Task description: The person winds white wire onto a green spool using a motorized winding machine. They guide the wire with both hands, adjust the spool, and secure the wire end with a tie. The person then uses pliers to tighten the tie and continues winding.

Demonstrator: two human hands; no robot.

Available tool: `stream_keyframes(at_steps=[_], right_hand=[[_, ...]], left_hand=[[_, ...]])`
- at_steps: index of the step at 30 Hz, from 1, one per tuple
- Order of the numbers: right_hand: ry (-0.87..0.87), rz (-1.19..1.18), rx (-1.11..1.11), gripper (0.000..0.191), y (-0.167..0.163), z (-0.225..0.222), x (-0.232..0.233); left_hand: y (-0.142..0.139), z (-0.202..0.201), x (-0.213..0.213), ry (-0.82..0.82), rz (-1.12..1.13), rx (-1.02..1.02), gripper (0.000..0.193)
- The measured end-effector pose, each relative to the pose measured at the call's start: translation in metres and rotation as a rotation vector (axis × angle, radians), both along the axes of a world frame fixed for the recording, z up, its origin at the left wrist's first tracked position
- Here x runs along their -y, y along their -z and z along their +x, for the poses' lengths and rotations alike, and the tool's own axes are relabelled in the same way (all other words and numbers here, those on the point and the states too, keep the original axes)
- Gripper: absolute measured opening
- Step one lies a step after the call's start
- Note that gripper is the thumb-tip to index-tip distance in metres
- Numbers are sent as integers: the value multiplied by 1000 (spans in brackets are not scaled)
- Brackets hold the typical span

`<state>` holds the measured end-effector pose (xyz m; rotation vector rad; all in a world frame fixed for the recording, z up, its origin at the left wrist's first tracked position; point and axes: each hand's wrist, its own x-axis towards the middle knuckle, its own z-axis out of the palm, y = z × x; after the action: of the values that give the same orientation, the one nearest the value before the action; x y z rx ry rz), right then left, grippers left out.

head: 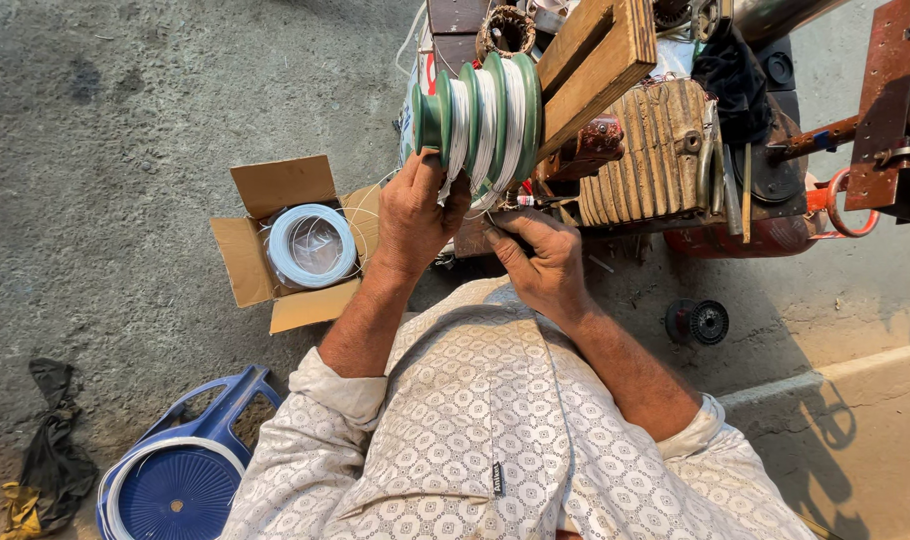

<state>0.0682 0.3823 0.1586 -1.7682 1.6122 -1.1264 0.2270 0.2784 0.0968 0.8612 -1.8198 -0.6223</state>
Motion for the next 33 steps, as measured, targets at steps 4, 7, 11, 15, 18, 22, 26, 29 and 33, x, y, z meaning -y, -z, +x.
stream_keyframes(at_steps=[4,7,11,15,18,22,26,29,33], right_hand=[[-6,18,-17,15,2,0,1],[-16,-5,1,16,4,-2,1],[-16,11,21,16,5,-2,1],[22,59,26,16,4,2,3],[13,54,65,15,3,6,5],[5,27,36,19,4,8,7],[-35,9,101,19,8,8,10],[-28,2,103,15,13,8,12],[-34,-12,94,16,19,9,12]], left_hand=[[2,-1,2,60,50,-63,28],[5,0,2,154,101,-123,21],[10,-2,2,249,389,-329,9],[16,10,10,178,209,-155,15],[18,21,18,178,200,-27,15],[20,37,30,519,610,-333,19],[36,50,30,576,902,-564,25],[53,58,38,672,964,-710,24],[72,58,47,698,990,-687,23]])
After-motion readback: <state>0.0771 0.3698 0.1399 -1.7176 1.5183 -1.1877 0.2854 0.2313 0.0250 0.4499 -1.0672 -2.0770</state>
